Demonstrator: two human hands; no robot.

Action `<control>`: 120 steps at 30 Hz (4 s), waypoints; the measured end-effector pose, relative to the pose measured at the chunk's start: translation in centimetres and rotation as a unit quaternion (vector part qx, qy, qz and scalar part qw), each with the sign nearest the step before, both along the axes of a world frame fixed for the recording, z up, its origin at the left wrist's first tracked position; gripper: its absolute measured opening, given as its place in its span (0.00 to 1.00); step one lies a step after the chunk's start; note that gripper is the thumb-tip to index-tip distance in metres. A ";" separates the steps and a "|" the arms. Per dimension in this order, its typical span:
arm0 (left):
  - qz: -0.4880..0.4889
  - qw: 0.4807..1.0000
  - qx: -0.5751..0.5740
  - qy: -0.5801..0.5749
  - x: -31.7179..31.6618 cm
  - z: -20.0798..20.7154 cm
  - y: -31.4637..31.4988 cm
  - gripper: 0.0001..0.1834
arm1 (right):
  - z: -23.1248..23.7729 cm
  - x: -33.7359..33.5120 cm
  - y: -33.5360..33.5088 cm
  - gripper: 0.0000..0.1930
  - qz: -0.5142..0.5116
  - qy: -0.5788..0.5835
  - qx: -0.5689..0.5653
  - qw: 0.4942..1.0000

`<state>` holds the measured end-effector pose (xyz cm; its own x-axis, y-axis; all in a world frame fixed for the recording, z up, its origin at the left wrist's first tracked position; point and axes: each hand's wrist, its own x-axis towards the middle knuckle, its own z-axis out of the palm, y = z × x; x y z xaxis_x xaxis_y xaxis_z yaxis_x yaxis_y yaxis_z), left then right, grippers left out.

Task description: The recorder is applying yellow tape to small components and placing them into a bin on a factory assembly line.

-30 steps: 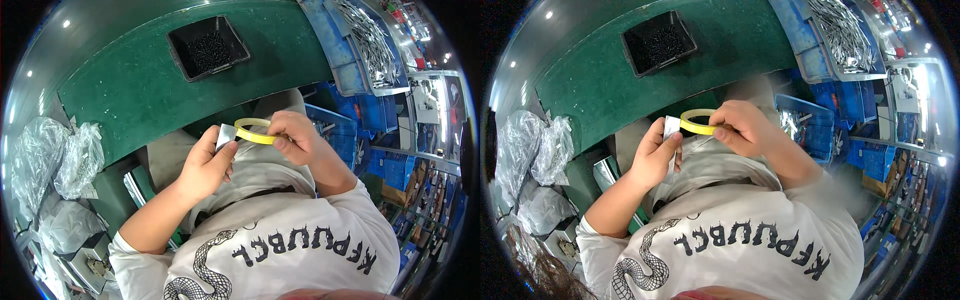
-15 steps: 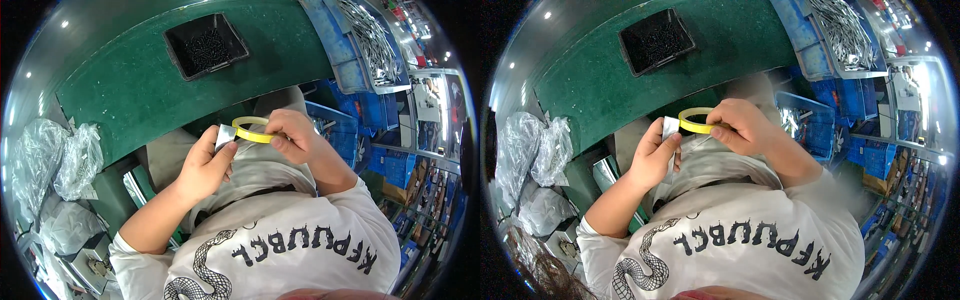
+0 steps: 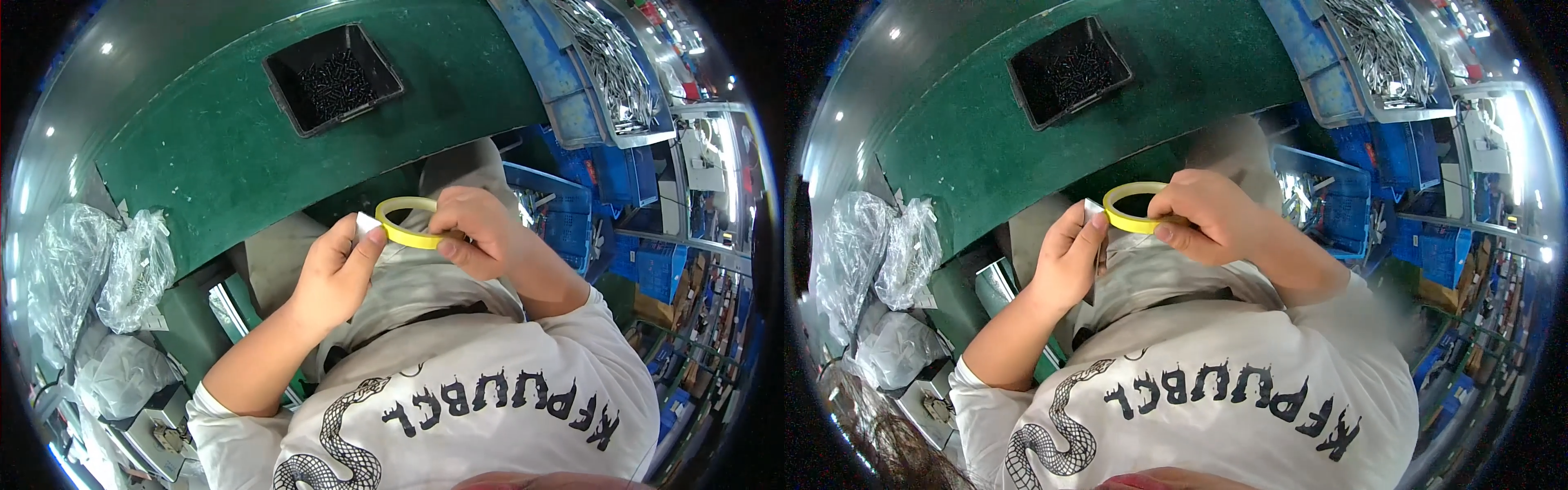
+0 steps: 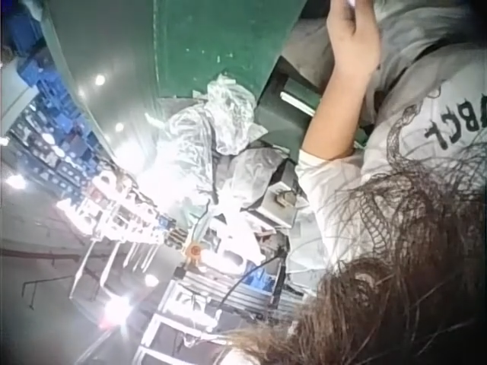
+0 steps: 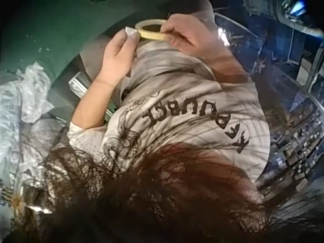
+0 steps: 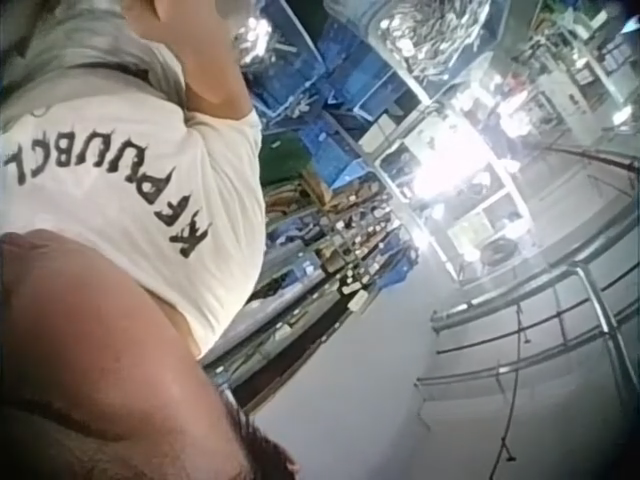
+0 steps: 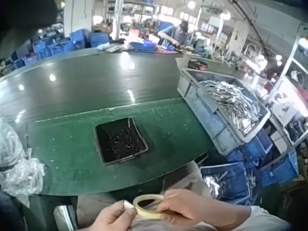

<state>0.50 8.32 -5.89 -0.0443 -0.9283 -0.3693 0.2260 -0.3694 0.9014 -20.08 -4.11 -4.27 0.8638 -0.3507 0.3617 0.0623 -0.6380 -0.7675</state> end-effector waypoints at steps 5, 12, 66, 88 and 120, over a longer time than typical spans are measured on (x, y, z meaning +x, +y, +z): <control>0.009 0.999 0.002 -0.046 -0.1 0.8 -0.2 0.13 | -0.2 0.1 0.6 0.08 -0.014 0.007 0.010 1.000; -0.027 0.998 0.002 0.063 0.0 0.3 0.0 0.21 | 0.0 0.2 0.7 0.09 -0.018 -0.016 -0.005 1.000; -0.181 0.924 0.048 0.335 1.0 -0.9 -0.2 0.27 | 0.4 1.4 1.7 0.09 -0.069 0.102 0.087 0.989; -0.038 0.999 -0.016 -0.020 -0.1 0.9 -0.7 0.21 | -0.1 1.3 1.4 0.11 -0.148 0.120 0.048 0.981; 0.091 0.991 0.072 0.073 0.1 0.1 -1.2 0.18 | 0.7 1.7 1.9 0.13 -0.124 0.124 0.053 0.983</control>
<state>0.60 7.15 -5.82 0.0567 -0.8635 -0.5012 0.4245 -0.4335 0.7949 -18.37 -2.24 -3.59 0.8038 -0.5863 0.1008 -0.2831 -0.5260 -0.8020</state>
